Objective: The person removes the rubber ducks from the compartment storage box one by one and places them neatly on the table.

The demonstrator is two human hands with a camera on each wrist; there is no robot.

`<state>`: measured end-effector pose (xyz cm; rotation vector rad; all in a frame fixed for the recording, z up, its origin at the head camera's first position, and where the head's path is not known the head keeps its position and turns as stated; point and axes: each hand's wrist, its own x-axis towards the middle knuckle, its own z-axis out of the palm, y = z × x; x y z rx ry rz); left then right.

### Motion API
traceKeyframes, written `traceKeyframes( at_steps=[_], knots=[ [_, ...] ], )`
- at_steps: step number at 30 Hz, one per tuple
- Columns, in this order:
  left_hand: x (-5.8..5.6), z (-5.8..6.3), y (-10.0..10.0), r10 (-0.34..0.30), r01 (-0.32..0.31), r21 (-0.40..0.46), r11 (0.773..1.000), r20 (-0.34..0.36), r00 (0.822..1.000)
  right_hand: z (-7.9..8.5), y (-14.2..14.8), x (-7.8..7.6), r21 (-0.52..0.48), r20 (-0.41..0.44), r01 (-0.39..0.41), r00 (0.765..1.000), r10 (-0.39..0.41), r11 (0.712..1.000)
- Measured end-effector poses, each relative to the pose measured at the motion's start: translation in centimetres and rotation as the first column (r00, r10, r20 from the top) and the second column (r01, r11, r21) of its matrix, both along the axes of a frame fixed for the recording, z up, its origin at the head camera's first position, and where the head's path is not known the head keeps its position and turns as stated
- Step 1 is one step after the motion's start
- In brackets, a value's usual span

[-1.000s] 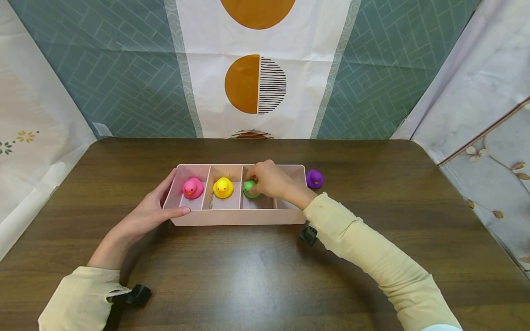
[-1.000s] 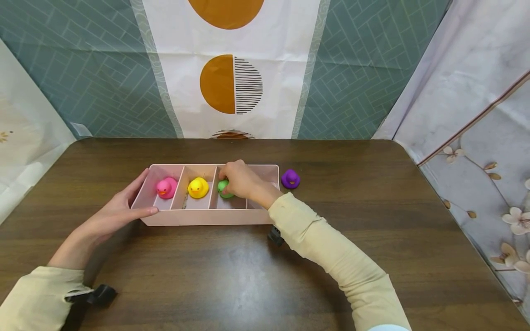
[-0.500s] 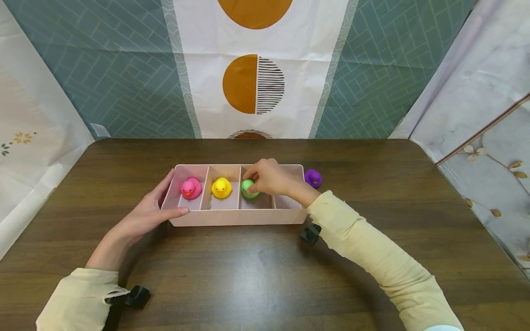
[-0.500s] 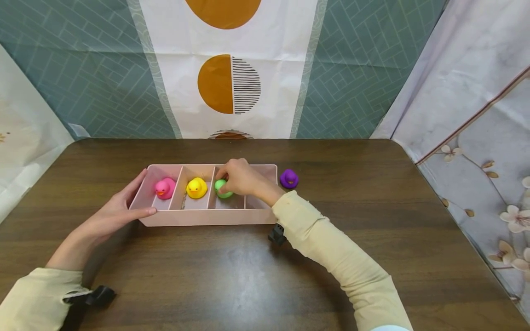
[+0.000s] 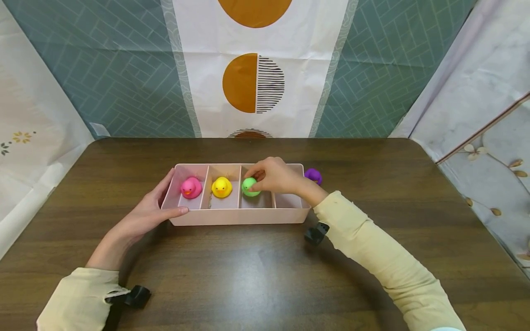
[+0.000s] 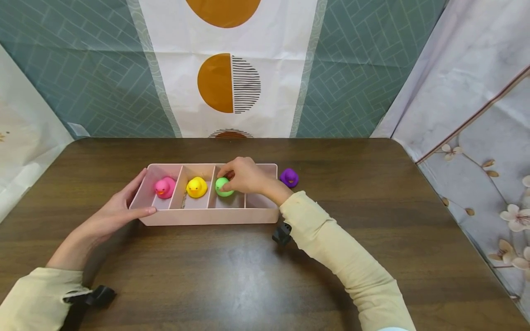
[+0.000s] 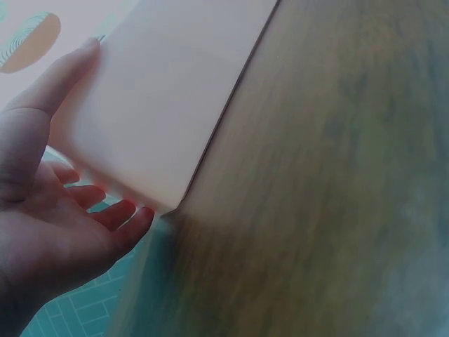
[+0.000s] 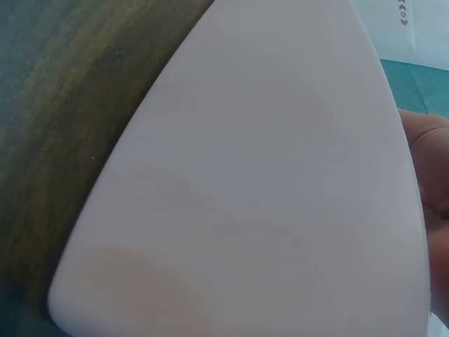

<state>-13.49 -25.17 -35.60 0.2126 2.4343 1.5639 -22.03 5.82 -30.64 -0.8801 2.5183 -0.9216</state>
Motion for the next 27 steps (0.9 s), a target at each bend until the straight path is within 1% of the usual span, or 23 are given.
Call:
traceKeyframes(
  at_steps=[10,14,17,21,23,27],
  knots=[
    [0.0,-0.1,0.0,0.001,-0.001,0.011,1.0,0.002,1.0,-0.5,0.7,0.2,-0.08,-0.007,-0.017,1.0,0.017,0.997],
    [0.1,-0.1,0.1,0.005,-0.004,0.014,1.0,0.0,1.0,-0.4,1.1,0.5,-0.111,-0.008,-0.022,1.0,0.021,0.994],
    [0.2,-0.1,0.1,0.002,-0.002,0.019,1.0,0.0,1.0,0.0,1.5,0.9,-0.126,-0.026,-0.035,0.999,0.032,0.991],
    [0.2,-0.1,0.1,0.006,-0.006,0.02,1.0,-0.001,1.0,0.4,1.8,1.3,-0.124,-0.065,-0.07,0.996,0.063,0.99],
    [0.2,-0.1,0.1,0.007,-0.007,0.016,1.0,-0.002,1.0,0.4,1.9,1.6,-0.123,-0.071,-0.078,0.995,0.07,0.989],
    [0.2,0.1,0.1,0.008,-0.008,0.002,1.0,-0.003,1.0,0.5,2.0,2.0,-0.125,-0.078,-0.073,0.995,0.064,0.989]
  ],
)
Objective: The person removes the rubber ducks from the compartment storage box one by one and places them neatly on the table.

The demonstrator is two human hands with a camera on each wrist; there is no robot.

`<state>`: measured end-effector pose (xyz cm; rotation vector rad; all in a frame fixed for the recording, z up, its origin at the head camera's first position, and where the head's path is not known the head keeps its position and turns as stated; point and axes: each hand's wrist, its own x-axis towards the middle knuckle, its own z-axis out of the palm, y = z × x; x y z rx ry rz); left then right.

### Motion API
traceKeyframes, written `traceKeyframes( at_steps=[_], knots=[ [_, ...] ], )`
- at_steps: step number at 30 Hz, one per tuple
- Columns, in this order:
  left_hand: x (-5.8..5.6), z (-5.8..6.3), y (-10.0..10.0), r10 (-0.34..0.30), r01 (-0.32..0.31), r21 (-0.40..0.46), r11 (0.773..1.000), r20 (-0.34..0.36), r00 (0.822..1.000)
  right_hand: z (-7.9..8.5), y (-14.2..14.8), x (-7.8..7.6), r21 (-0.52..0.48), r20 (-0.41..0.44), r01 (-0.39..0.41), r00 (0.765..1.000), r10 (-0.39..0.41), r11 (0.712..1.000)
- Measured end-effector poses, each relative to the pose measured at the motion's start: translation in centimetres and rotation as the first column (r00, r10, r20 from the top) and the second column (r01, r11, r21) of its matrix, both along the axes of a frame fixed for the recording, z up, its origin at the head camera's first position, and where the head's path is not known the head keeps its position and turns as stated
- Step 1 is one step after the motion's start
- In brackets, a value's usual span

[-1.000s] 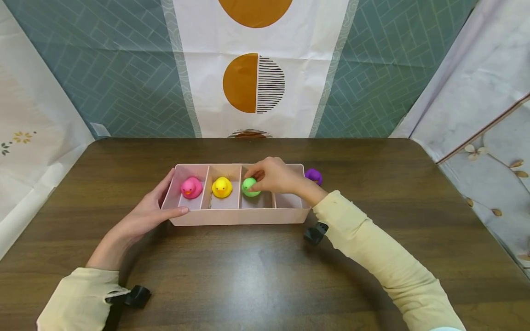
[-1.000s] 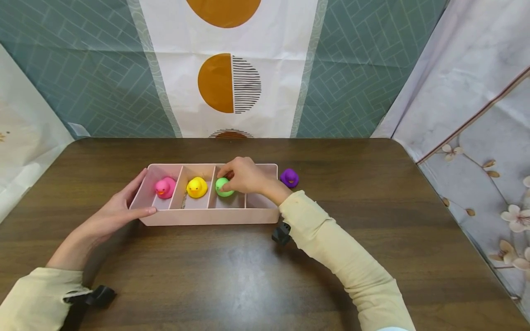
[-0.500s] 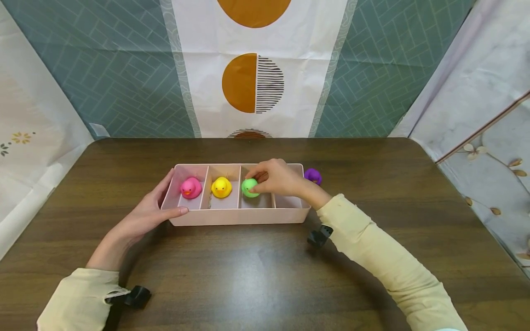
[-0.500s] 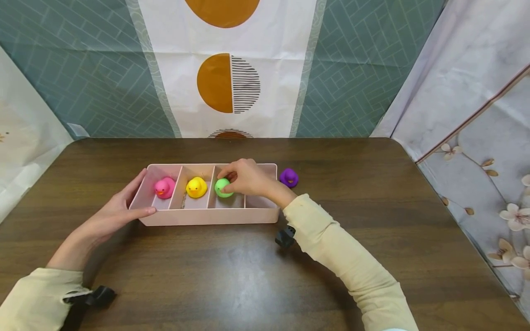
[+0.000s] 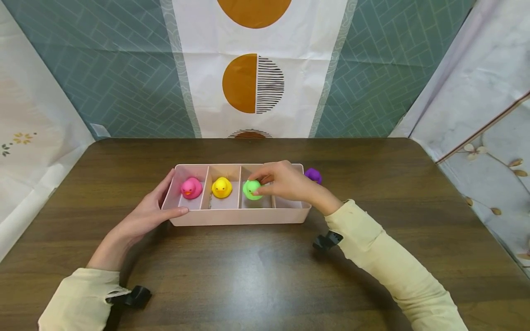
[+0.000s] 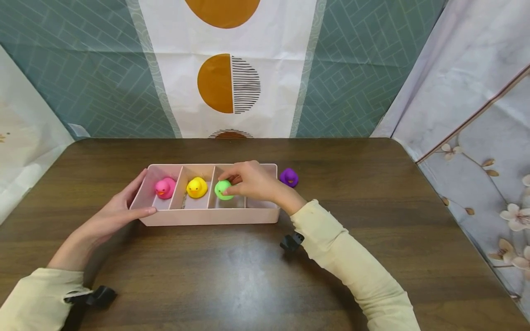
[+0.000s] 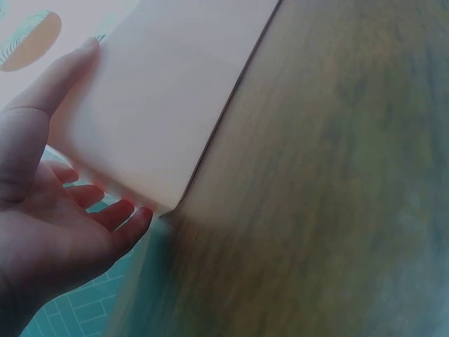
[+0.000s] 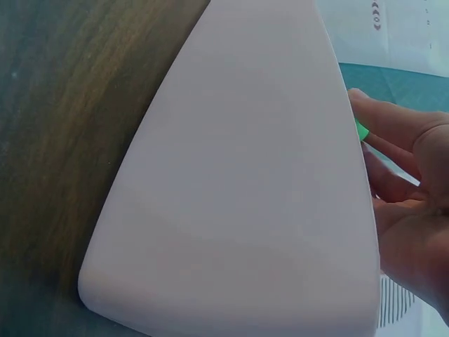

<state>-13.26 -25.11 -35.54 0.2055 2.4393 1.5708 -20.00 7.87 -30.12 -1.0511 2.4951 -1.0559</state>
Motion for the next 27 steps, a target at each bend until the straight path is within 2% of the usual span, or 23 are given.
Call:
traceKeyframes(
  at_steps=[11,18,27],
  knots=[
    [0.0,-0.1,0.0,-0.003,0.003,0.004,1.0,0.002,1.0,0.2,0.9,0.4,-0.066,-0.039,0.011,0.999,-0.014,0.998],
    [0.0,-0.1,0.1,-0.003,0.003,0.004,1.0,0.001,1.0,0.2,1.4,0.3,-0.133,-0.015,0.008,1.0,-0.011,0.991],
    [0.0,-0.1,0.0,-0.001,0.001,0.003,1.0,-0.001,1.0,0.3,1.8,0.3,-0.147,-0.01,0.03,0.999,-0.032,0.989]
  ],
)
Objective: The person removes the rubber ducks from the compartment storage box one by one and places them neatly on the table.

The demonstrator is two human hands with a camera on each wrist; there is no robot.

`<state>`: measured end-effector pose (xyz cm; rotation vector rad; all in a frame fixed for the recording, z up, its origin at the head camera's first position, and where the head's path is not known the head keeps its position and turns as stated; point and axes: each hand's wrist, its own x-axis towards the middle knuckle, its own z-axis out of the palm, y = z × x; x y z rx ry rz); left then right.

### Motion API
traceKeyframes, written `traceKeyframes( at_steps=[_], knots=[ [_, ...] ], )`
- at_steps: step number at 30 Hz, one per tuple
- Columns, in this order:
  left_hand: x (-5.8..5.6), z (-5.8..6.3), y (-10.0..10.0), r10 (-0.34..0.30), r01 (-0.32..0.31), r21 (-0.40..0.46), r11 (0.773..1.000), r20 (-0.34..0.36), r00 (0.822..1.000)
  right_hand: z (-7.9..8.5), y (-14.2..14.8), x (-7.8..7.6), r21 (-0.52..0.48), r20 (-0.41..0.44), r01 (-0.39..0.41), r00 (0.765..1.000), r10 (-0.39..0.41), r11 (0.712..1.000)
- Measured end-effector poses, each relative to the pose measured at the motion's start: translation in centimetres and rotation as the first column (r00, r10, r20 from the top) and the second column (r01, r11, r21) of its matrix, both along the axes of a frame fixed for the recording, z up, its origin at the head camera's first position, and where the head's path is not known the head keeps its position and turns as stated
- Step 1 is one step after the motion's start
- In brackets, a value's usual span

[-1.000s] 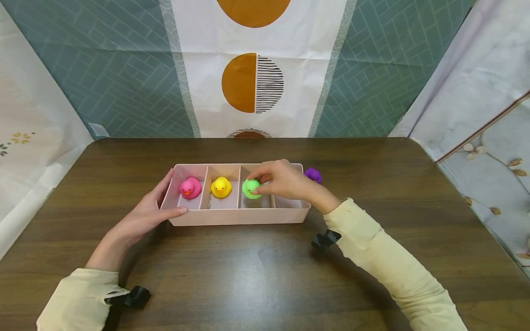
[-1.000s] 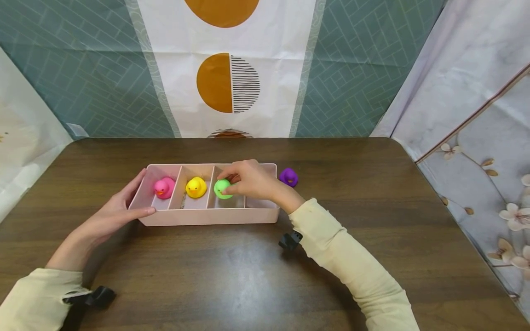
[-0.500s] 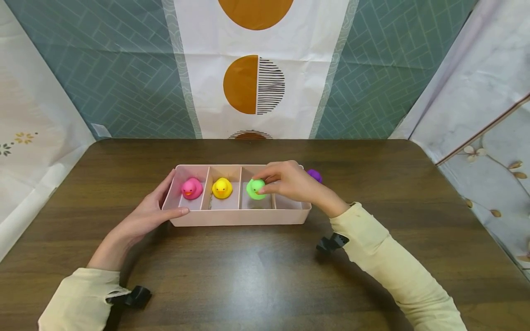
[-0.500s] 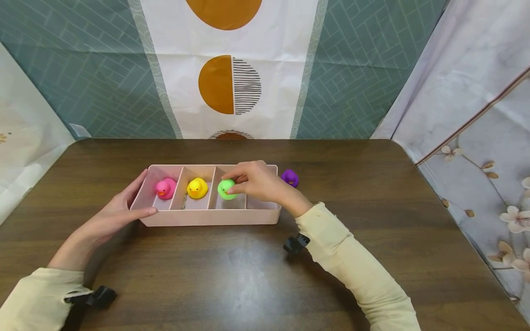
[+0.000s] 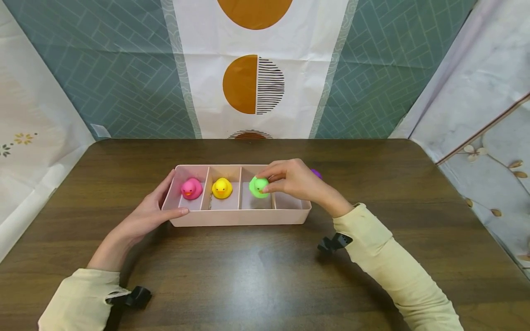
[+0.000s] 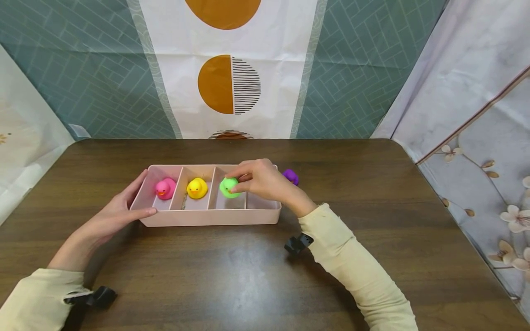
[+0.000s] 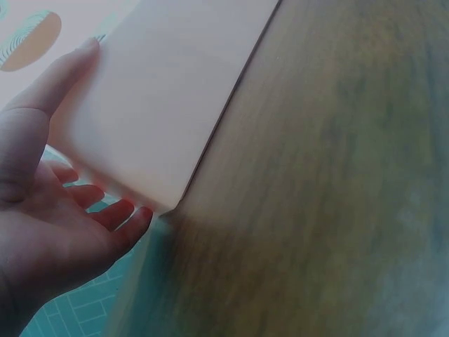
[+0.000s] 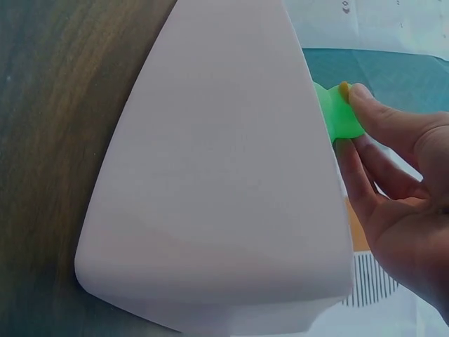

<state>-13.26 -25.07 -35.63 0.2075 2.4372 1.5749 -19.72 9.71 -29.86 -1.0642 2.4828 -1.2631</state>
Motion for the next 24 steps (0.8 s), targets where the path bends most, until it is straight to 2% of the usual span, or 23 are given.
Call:
traceKeyframes(
  at_steps=[7,24],
  knots=[
    [-0.1,0.0,0.0,-0.004,0.004,-0.004,1.0,0.0,1.0,0.4,0.7,0.2,-0.029,0.036,0.053,0.998,-0.052,0.998],
    [-0.1,-0.2,-0.2,-0.002,0.002,-0.004,1.0,0.003,1.0,0.7,3.0,-0.1,-0.037,-0.019,0.092,0.996,-0.093,0.995]
  ],
)
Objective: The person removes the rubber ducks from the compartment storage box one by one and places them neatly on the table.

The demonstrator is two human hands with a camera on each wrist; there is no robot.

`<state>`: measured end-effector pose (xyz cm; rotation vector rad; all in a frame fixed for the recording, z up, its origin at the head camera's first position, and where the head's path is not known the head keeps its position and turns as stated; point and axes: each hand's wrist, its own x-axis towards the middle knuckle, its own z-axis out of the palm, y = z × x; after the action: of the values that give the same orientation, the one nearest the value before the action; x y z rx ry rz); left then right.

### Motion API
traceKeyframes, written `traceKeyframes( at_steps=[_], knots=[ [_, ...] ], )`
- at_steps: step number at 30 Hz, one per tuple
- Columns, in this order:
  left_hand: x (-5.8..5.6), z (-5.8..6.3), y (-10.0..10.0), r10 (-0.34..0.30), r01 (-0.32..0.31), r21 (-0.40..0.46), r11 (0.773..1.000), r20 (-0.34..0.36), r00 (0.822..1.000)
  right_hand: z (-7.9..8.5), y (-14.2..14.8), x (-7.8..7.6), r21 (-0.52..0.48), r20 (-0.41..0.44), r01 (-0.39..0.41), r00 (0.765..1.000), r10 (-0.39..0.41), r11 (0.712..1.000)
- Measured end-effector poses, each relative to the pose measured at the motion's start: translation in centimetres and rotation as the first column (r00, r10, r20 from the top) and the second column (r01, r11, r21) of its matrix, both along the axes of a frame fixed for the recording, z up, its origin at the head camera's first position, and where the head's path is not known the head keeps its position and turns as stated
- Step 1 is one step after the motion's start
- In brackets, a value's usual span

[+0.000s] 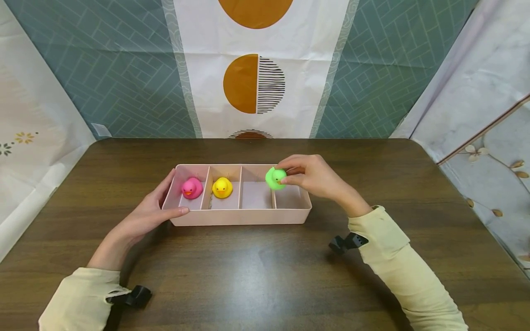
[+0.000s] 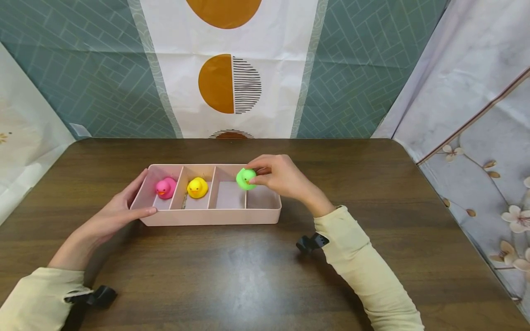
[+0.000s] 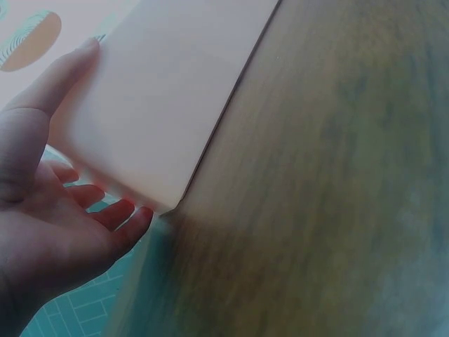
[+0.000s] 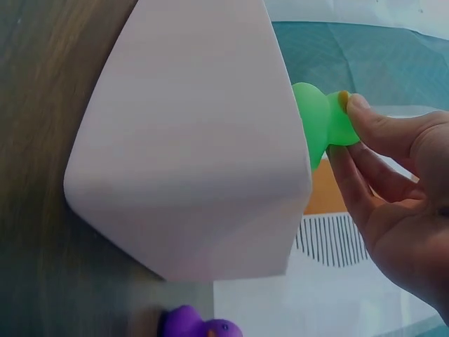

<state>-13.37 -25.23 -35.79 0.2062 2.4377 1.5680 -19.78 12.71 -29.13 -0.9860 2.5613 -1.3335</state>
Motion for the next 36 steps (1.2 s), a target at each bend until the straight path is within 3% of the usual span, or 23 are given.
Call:
traceKeyframes(
  at_steps=[19,36],
  knots=[
    [-0.1,0.1,0.2,0.002,-0.002,0.007,1.0,-0.001,1.0,-0.4,3.6,-0.7,0.062,-0.025,0.094,0.995,-0.093,0.994],
    [0.0,-0.1,0.1,0.0,0.0,0.008,1.0,-0.007,1.0,-0.7,6.2,-1.1,0.047,-0.038,0.171,0.985,-0.169,0.984]
  ],
)
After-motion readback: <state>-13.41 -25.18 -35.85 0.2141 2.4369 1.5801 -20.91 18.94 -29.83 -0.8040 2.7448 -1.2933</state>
